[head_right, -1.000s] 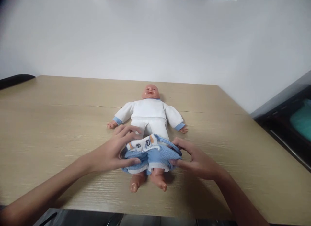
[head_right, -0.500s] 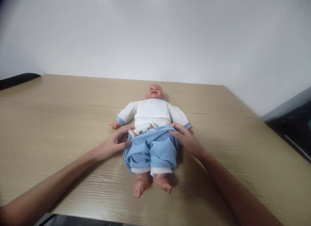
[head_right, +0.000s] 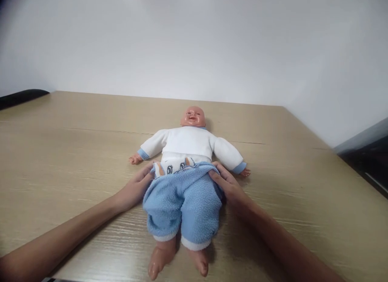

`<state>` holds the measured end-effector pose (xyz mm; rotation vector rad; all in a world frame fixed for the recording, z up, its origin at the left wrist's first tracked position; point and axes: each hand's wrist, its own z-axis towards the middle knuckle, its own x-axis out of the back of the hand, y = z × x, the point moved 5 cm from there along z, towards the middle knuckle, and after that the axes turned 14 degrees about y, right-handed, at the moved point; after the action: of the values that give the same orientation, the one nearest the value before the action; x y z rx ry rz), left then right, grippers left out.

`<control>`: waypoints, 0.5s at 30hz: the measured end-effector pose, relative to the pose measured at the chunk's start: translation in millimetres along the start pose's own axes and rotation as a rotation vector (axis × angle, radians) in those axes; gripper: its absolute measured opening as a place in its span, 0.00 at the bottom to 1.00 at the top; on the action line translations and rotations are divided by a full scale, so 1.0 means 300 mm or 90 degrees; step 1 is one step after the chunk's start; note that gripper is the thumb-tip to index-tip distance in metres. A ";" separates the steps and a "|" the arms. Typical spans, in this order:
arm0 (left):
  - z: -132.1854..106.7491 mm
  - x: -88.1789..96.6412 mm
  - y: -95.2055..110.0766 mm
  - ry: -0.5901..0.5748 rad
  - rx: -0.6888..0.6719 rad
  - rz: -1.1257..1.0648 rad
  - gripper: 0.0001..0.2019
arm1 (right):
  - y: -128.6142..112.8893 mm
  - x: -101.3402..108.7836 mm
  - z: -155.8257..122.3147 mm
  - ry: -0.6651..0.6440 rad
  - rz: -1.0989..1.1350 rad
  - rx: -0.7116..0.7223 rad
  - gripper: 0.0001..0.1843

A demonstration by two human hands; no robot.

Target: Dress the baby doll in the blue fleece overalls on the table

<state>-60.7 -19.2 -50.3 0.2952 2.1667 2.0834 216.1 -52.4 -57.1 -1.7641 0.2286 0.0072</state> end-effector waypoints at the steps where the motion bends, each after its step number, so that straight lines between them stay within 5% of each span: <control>1: -0.001 0.002 0.000 0.005 0.017 -0.024 0.22 | -0.002 0.005 0.002 -0.006 0.003 0.002 0.19; 4: -0.010 0.009 0.014 -0.019 0.038 -0.093 0.22 | -0.015 0.023 0.010 -0.018 -0.001 0.015 0.19; 9: -0.035 0.023 0.046 -0.144 -0.054 -0.002 0.23 | -0.046 0.019 -0.002 -0.061 -0.043 0.064 0.16; 15: -0.047 0.021 0.016 -0.192 -0.072 0.012 0.23 | -0.039 -0.024 -0.031 -0.020 0.045 -0.013 0.17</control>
<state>-69.8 -31.4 -44.6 0.5784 1.8733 2.0104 209.6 -58.3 -42.8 -1.7748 0.2686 0.0892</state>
